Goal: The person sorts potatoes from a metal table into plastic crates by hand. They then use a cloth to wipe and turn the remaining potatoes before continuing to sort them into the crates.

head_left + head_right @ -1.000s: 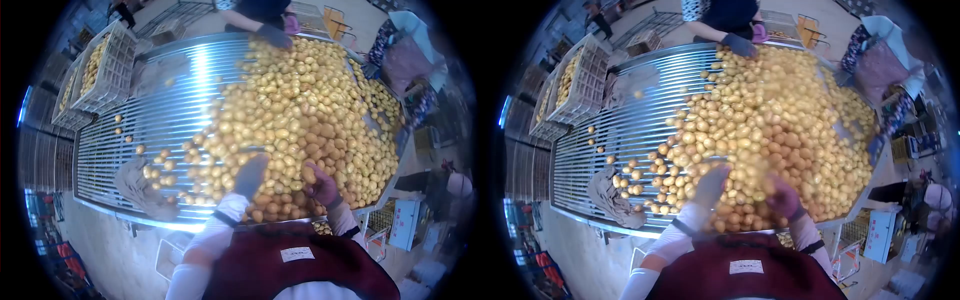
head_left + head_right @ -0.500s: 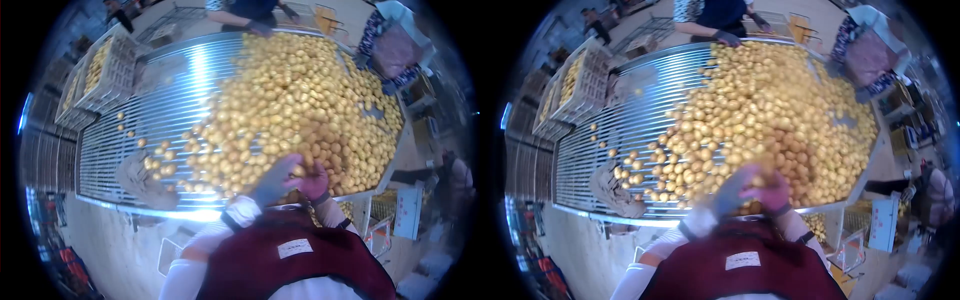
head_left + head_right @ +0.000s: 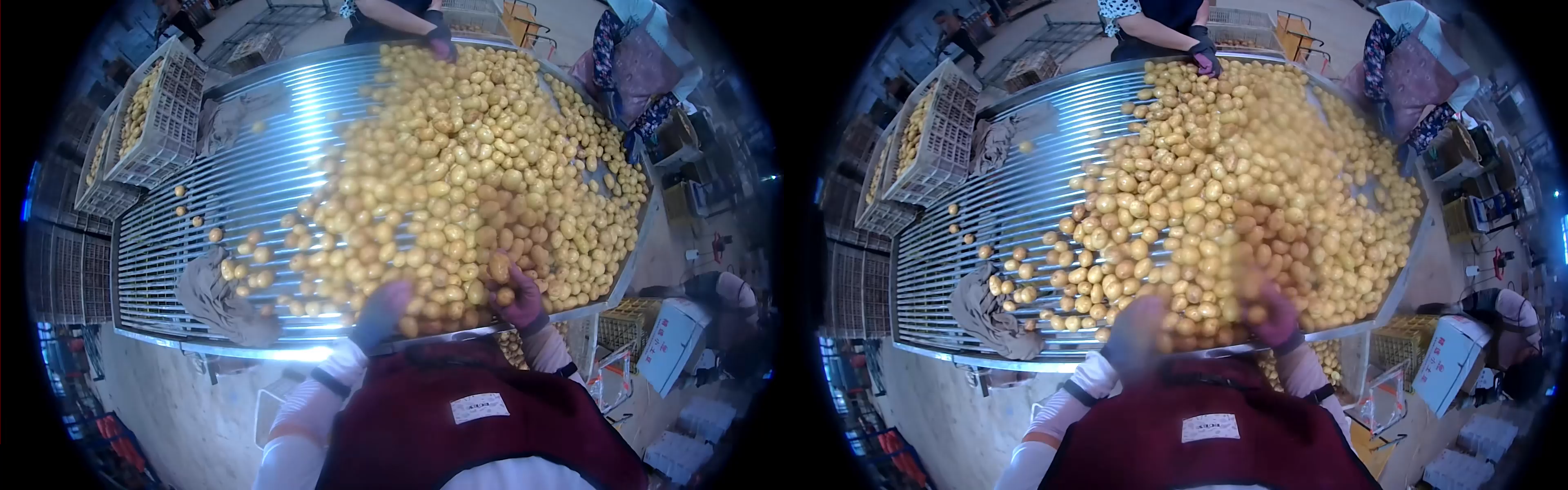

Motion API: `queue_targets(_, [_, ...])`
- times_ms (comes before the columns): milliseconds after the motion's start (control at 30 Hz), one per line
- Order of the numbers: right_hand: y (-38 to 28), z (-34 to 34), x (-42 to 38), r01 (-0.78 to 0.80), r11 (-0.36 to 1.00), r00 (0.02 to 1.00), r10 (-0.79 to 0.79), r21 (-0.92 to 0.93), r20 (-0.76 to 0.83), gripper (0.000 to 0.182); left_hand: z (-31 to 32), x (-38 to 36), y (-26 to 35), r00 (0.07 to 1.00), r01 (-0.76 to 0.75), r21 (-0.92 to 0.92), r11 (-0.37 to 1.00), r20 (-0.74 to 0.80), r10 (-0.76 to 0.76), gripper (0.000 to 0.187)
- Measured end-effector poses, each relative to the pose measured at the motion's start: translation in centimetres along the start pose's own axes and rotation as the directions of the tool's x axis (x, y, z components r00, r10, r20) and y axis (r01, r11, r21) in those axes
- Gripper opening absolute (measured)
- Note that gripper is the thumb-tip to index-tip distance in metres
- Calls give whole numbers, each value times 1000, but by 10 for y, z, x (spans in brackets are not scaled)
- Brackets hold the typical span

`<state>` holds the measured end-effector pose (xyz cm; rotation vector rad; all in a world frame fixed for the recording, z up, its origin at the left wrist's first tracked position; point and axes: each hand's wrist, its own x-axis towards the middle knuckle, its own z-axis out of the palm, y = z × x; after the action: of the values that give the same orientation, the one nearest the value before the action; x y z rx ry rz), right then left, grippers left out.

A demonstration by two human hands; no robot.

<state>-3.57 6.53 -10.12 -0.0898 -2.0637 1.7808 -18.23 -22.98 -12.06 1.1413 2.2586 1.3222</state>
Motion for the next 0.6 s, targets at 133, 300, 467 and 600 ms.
queue_targets(133, [10,18,0,-355,897,934,356,265,47,41,-8,24,-16,999,20,-15,1000,41,-19,35])
queue_targets(300, [7,29,12,-369,902,929,366,224,58,36,33,61,3,993,-110,197,974,-13,115,37])
queue_targets(467, [-13,27,26,-392,752,905,420,530,73,26,45,112,5,965,-104,568,816,256,-55,44])
queue_targets(600, [0,25,19,-255,901,951,299,352,-78,25,24,132,20,937,130,306,943,271,-218,35])
